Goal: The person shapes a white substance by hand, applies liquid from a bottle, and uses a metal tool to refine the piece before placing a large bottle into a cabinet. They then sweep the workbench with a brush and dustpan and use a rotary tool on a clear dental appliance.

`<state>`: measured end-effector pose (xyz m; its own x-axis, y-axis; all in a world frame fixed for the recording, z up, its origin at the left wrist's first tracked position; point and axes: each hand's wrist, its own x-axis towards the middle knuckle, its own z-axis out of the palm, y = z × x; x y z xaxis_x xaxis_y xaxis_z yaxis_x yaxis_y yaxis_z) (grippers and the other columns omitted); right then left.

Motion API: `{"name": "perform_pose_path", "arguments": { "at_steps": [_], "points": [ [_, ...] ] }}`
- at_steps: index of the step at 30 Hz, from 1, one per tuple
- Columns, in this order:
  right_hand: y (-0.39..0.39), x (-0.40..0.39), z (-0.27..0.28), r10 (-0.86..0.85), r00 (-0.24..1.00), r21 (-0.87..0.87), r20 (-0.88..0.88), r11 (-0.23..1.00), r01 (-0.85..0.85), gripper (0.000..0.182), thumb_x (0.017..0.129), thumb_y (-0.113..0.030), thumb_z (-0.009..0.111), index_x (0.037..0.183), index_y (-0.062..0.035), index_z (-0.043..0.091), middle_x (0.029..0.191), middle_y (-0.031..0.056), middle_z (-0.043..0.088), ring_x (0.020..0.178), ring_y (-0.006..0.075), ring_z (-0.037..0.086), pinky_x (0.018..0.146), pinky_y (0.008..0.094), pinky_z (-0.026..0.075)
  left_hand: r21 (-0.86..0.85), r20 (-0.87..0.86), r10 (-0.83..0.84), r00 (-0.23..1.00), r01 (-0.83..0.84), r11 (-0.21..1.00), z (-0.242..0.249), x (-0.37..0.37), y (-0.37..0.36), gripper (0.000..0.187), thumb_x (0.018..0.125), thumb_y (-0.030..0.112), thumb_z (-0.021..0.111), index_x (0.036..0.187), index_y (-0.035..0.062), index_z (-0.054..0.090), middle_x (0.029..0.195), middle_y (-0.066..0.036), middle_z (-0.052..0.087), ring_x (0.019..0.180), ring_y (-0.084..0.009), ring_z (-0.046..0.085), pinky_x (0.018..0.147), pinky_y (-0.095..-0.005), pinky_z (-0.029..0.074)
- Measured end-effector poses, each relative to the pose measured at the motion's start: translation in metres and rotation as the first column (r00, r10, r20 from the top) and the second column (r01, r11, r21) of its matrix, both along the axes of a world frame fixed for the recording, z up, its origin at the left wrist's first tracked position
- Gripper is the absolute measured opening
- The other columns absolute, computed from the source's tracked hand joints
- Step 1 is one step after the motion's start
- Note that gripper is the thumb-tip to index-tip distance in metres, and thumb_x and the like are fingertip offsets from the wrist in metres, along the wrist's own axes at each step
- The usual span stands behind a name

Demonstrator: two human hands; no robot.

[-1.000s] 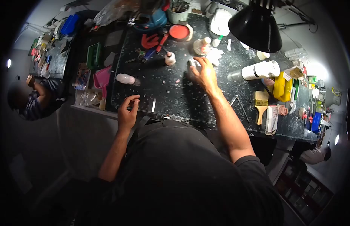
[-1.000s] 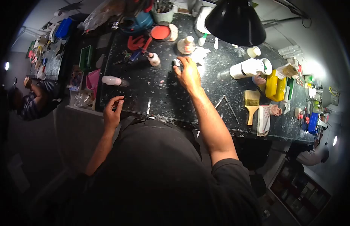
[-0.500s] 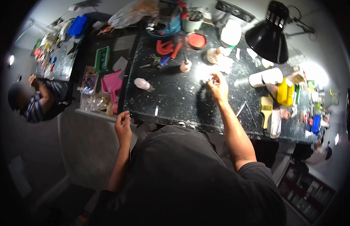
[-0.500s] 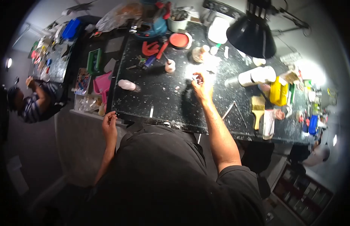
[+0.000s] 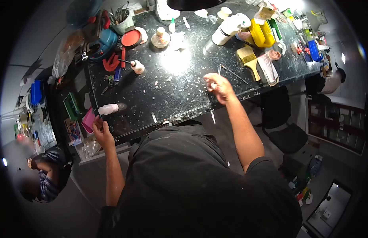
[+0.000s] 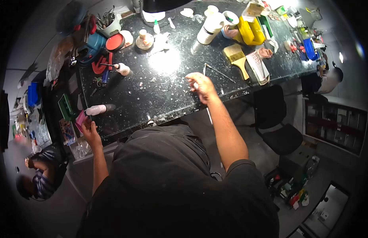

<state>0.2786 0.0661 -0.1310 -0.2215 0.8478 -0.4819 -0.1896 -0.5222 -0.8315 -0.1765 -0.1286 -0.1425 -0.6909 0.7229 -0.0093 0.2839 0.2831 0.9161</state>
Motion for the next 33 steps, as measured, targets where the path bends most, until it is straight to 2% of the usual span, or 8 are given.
{"name": "perform_pose_path", "arguments": {
  "at_steps": [6,13,19,22,23,27,29,33],
  "points": [
    [0.024,0.068,-0.008,-0.232,0.55,0.343,0.803,0.933,-0.107,0.018,0.081,-0.025,0.072,0.092,-0.0109,0.073,0.085,0.009,0.072,0.078,0.0183,0.068,0.072,0.0309,0.051,-0.004,0.034,0.009,0.999,-0.009,1.0,0.002,0.007,0.011,0.037,0.093,0.008,0.059,0.129,0.0049,0.052,0.12,-0.009,0.058,0.104,-0.0164,0.057,0.083,-0.029,0.049],
    [0.036,0.072,-0.014,-0.297,0.286,0.384,0.911,0.863,-0.329,0.021,0.079,-0.022,0.075,0.097,-0.0117,0.07,0.091,0.0092,0.064,0.089,0.0283,0.063,0.078,0.0402,0.051,0.04,0.046,0.096,0.994,-0.098,0.994,0.003,0.013,-0.008,0.046,0.092,0.007,0.059,0.135,0.0048,0.045,0.122,-0.01,0.053,0.104,-0.0185,0.055,0.087,-0.0312,0.046],
    [0.039,0.038,0.006,-0.478,0.486,0.623,0.732,0.758,-0.194,0.017,0.087,-0.022,0.069,0.089,-0.0053,0.066,0.089,0.0115,0.063,0.081,0.0285,0.064,0.073,0.0385,0.051,0.186,-0.679,0.146,0.72,-0.024,0.982,0.072,0.044,0.0,0.047,0.092,0.012,0.061,0.134,-0.0004,0.044,0.126,-0.014,0.048,0.106,-0.021,0.051,0.086,-0.0317,0.042],
    [0.028,-0.031,0.012,-0.269,0.831,0.628,0.487,0.769,-0.119,0.022,0.093,-0.024,0.061,0.092,-0.003,0.067,0.081,0.0104,0.066,0.071,0.0171,0.06,0.068,0.0325,0.049,0.259,-0.23,-0.21,0.95,0.268,0.928,0.082,0.081,0.03,0.032,0.095,0.01,0.055,0.124,-0.0008,0.054,0.113,-0.008,0.057,0.1,-0.0158,0.053,0.089,-0.0297,0.043],
    [0.018,-0.057,0.033,0.03,0.883,0.324,0.469,0.924,-0.203,0.024,0.095,-0.025,0.058,0.094,-0.0039,0.069,0.081,0.0076,0.067,0.071,0.0135,0.059,0.066,0.03,0.049,0.136,0.013,-0.357,0.934,0.352,0.926,0.092,0.099,0.043,0.028,0.096,0.011,0.055,0.121,0.0003,0.056,0.112,-0.008,0.059,0.1,-0.014,0.054,0.088,-0.0283,0.044],
    [-0.024,-0.156,0.052,0.401,0.913,0.169,-0.073,0.907,-0.385,0.022,0.097,-0.022,0.056,0.109,-0.0054,0.065,0.082,-0.0022,0.059,0.071,0.006,0.051,0.063,0.0224,0.047,0.111,0.854,-0.335,0.398,0.491,0.864,0.07,0.146,0.087,0.056,0.099,0.047,0.05,0.137,0.0064,0.042,0.122,-0.011,0.058,0.113,-0.0214,0.057,0.089,-0.0346,0.05],
    [-0.04,-0.17,0.07,0.331,0.934,0.062,-0.132,0.943,-0.326,0.027,0.099,-0.021,0.055,0.121,-0.0072,0.059,0.086,-0.0018,0.058,0.073,0.0057,0.05,0.063,0.0202,0.046,0.167,0.952,-0.255,0.167,0.414,0.895,0.052,0.152,0.089,0.045,0.098,0.051,0.05,0.13,0.0185,0.049,0.104,-0.003,0.065,0.086,-0.0132,0.064,0.066,-0.0272,0.051],
    [-0.022,-0.156,-0.003,0.14,0.894,0.43,0.425,0.838,-0.336,0.033,0.088,-0.022,0.069,0.116,-0.0087,0.059,0.098,0.006,0.054,0.077,0.0137,0.055,0.07,0.03,0.05,-0.034,0.83,-0.213,0.515,0.428,0.903,0.047,0.15,0.082,0.032,0.103,0.039,0.046,0.122,0.0152,0.054,0.079,0.002,0.06,0.052,-0.0026,0.045,0.046,-0.0172,0.03]
  ]
}}
